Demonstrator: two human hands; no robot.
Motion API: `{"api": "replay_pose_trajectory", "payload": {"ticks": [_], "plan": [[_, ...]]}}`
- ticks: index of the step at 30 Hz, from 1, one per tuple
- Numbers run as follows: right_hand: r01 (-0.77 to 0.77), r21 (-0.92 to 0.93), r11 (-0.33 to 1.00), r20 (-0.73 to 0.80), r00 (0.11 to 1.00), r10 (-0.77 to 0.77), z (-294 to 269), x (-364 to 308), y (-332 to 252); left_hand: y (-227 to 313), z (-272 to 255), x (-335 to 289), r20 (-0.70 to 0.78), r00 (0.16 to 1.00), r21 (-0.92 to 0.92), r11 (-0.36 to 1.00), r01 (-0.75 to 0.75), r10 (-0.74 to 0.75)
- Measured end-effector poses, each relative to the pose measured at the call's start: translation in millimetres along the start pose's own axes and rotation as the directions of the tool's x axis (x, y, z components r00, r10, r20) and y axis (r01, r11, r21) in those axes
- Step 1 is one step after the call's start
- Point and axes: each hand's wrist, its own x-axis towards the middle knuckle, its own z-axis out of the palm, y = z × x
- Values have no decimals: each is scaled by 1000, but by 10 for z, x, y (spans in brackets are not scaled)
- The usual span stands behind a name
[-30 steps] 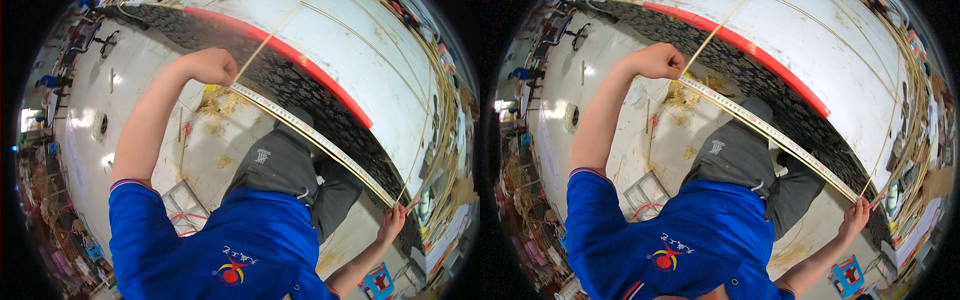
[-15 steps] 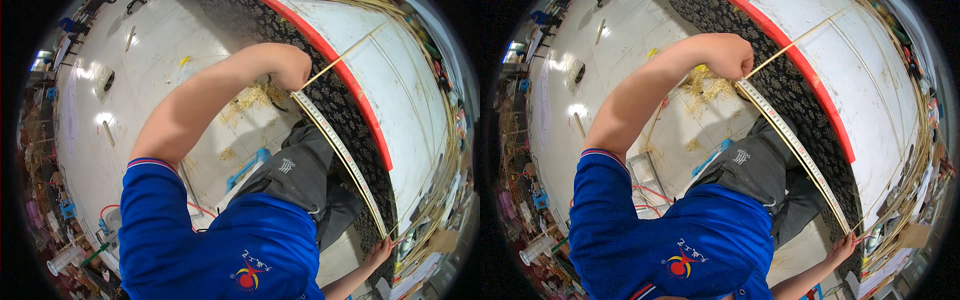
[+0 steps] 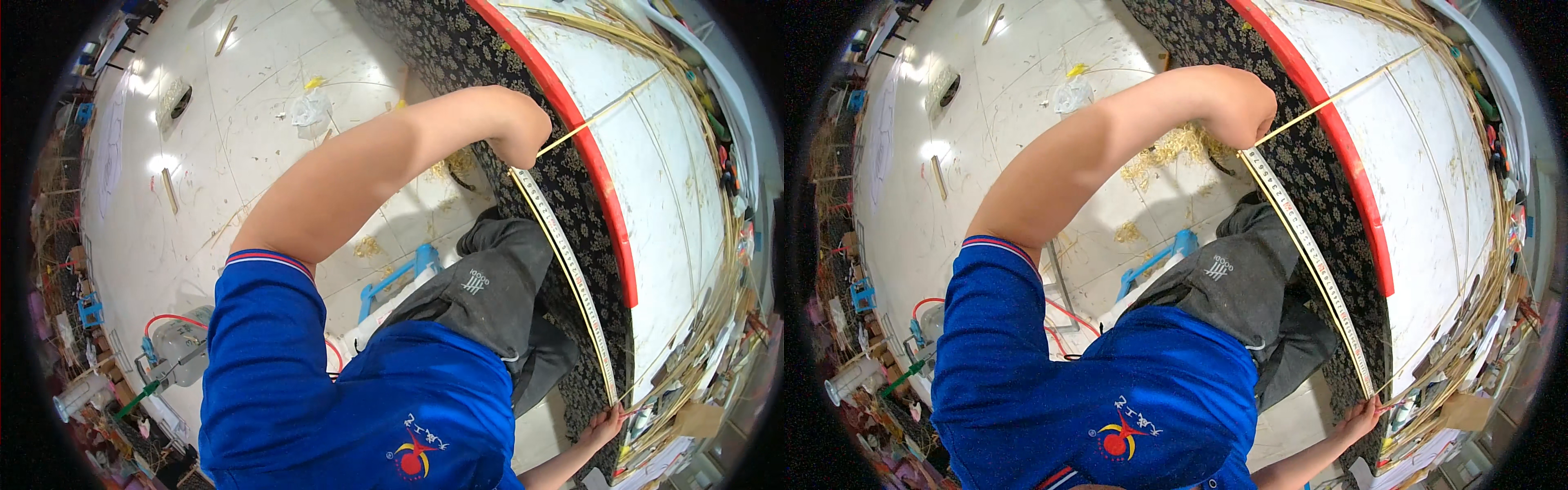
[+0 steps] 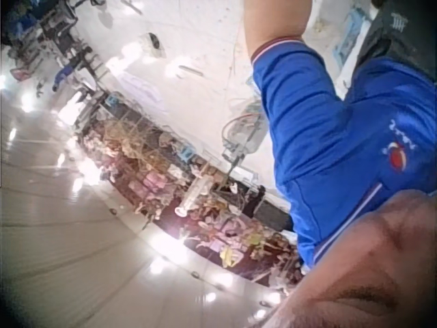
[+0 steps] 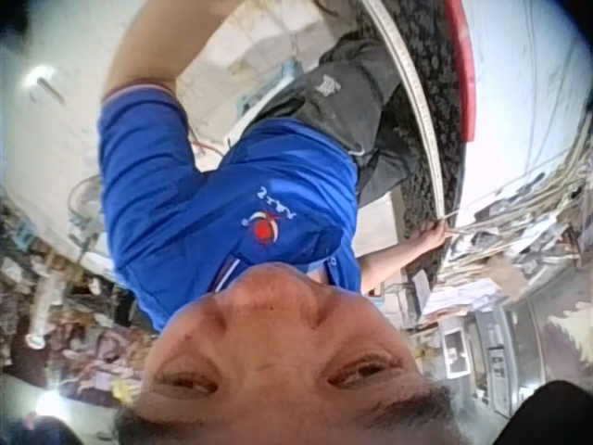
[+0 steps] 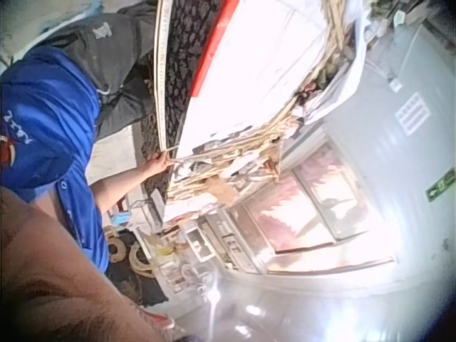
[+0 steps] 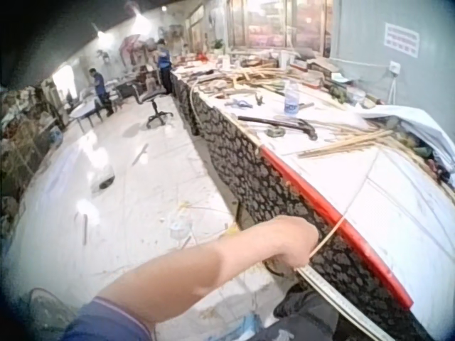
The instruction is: Assembling a wooden frame by measuring sticks, marking them, and joining them with tape.
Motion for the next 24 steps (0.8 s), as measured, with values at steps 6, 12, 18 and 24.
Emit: {"api": "replay_pose_trajectory", "payload": {"ticks": [6,12,18,24], "plan": [[8,33,999,-12,1000,-7,-45,47,17,-36,0,-28,-4,998,-32,998,-57,57],[24,59,998,21,999,-26,-95,96,84,-10,-22,-66,5,999,-23,998,-52,52],[28,64,998,-29,999,-26,-12,7,17,-8,-17,-50,15,999,-3,999,-35,35],[45,65,997,-45,998,-42,-28,29,55,-14,24,-35,-5,1000,-26,999,-30,30]]}}
